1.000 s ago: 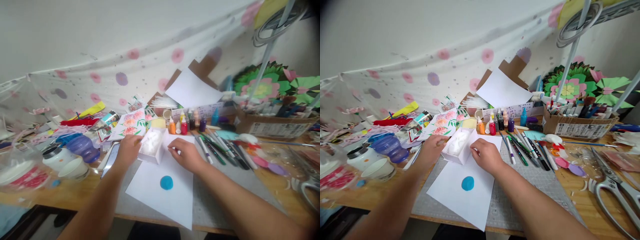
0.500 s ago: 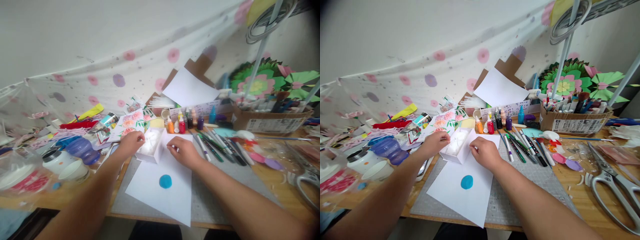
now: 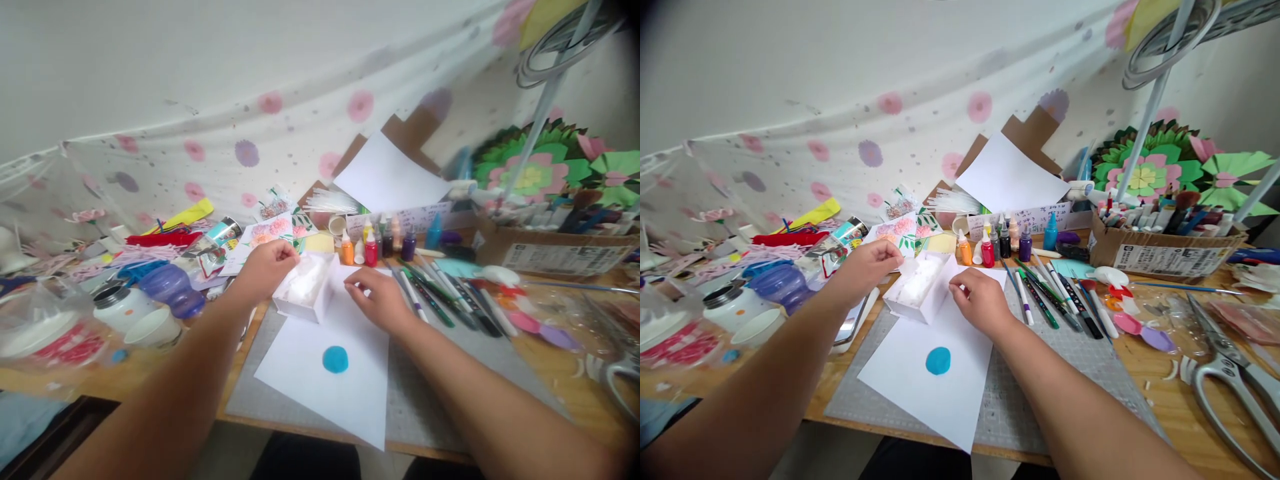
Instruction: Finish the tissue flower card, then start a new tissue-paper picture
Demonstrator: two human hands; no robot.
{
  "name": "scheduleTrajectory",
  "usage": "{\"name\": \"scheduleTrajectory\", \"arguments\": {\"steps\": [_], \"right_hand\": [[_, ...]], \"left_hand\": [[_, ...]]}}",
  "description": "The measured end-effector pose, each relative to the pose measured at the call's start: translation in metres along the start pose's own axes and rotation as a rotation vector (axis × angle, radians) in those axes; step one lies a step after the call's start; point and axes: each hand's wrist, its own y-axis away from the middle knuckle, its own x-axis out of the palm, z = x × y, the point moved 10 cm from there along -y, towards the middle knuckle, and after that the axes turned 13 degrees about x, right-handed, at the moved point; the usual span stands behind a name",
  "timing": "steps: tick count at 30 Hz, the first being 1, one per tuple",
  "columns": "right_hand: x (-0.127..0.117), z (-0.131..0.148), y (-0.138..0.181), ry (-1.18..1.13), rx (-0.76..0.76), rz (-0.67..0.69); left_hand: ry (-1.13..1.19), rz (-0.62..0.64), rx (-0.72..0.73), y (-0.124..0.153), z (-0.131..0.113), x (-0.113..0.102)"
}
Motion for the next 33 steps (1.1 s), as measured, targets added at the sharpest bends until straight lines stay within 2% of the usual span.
{"name": "scheduleTrajectory", "arguments": {"steps": [3, 6, 8, 11, 13, 15, 17, 19, 23, 26, 29, 33], "right_hand": [[-0.006, 0.003, -0.002, -0.053, 0.044, -0.039], [-0.031, -0.001, -0.001, -0.045, 0.097, -0.119], [-0.064, -0.016, 0.006, 0.001, 0.159, -0.209], [-0.131, -0.053, 0.032, 0.096, 0.310, -0.373], [-0.169, -0.077, 0.056, 0.162, 0.402, -0.436], [-0.190, -0.093, 0.080, 0.239, 0.466, -0.437], [-0.192, -0.099, 0.099, 0.316, 0.491, -0.405], [-0.181, -0.099, 0.111, 0.393, 0.495, -0.345], [-0.165, -0.095, 0.114, 0.534, 0.482, -0.298], [-0.180, -0.096, 0.107, 0.635, 0.490, -0.345], [-0.198, -0.100, 0.099, 0.721, 0.507, -0.364], [-0.195, -0.110, 0.087, 0.803, 0.531, -0.269]], "left_hand": [[0.158, -0.001, -0.025, 0.036, -0.004, 0.011], [0.271, 0.035, -0.076, 0.076, 0.001, 0.042], [0.422, 0.068, -0.182, 0.101, 0.010, 0.067], [0.610, 0.112, -0.268, 0.123, 0.015, 0.092], [0.607, 0.123, -0.266, 0.126, 0.018, 0.096], [0.532, 0.104, -0.243, 0.125, 0.023, 0.092], [0.461, 0.086, -0.218, 0.124, 0.028, 0.090], [0.418, 0.067, -0.194, 0.126, 0.033, 0.091], [0.417, -0.010, -0.188, 0.136, 0.048, 0.096], [0.489, -0.064, -0.226, 0.142, 0.058, 0.098], [0.555, -0.063, -0.275, 0.142, 0.062, 0.097], [0.563, -0.022, -0.354, 0.143, 0.067, 0.096]]}}
